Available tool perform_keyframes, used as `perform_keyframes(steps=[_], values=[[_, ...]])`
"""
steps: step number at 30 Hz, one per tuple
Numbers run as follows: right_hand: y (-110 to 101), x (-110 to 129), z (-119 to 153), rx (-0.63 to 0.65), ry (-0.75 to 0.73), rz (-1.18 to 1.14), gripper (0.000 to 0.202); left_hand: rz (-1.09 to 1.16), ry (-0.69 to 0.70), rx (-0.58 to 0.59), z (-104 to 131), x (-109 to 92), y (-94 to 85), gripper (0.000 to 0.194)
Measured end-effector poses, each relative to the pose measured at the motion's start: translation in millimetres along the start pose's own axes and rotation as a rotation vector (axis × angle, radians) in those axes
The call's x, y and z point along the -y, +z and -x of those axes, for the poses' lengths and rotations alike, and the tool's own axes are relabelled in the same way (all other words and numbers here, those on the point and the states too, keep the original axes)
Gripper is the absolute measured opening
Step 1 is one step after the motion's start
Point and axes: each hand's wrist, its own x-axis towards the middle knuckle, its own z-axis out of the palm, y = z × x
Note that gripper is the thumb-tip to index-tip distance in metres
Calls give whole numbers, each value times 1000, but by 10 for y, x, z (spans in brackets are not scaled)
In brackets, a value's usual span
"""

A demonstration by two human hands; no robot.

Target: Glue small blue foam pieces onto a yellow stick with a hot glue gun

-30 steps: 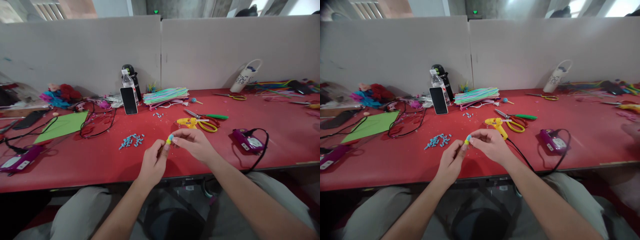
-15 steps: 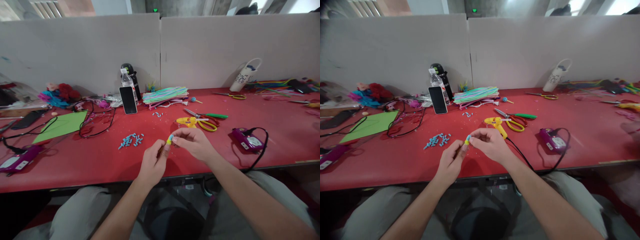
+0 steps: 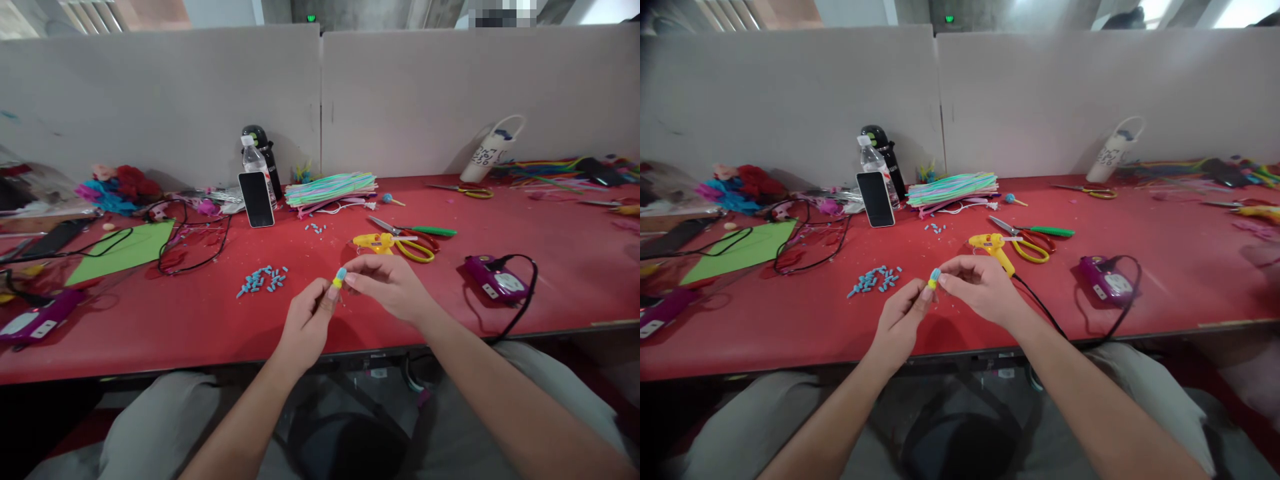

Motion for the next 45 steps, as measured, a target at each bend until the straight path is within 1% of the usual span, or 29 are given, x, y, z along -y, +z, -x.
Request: perform_keyframes(steps=[6,17,25,32,36,38,41,43,44,45], values=[[-6,9,14,19,-13,-12,18,23,0,6,-1,1,1,35],[2,3,12,-1,-15,9,19,36,1,13,3,12,1,36],[3,9,6,-2,-22,36,22,34,9,22,-5,18,1,37],[8,-3,15,11,-34,48,20,37,15,25,3,16,2,37],[13,38,4,-1,-41,76,23,55,-17,4,-1,28,-7,36],[-44,66,4,22,-50,176,25,100,-43,-15,-9,45,-16,36],[-272,76,27,143,-18,519,27,198,-75,-31,-32,66,-36,38],[-509,52,49,240,93,791,32,227,-85,-45,-54,67,-52,39],[-639,32,57,269,194,908,36,221,-85,-54,-65,64,-60,40],[-769,7,61,270,302,1001,40,207,-84,-61,-75,60,-67,40]])
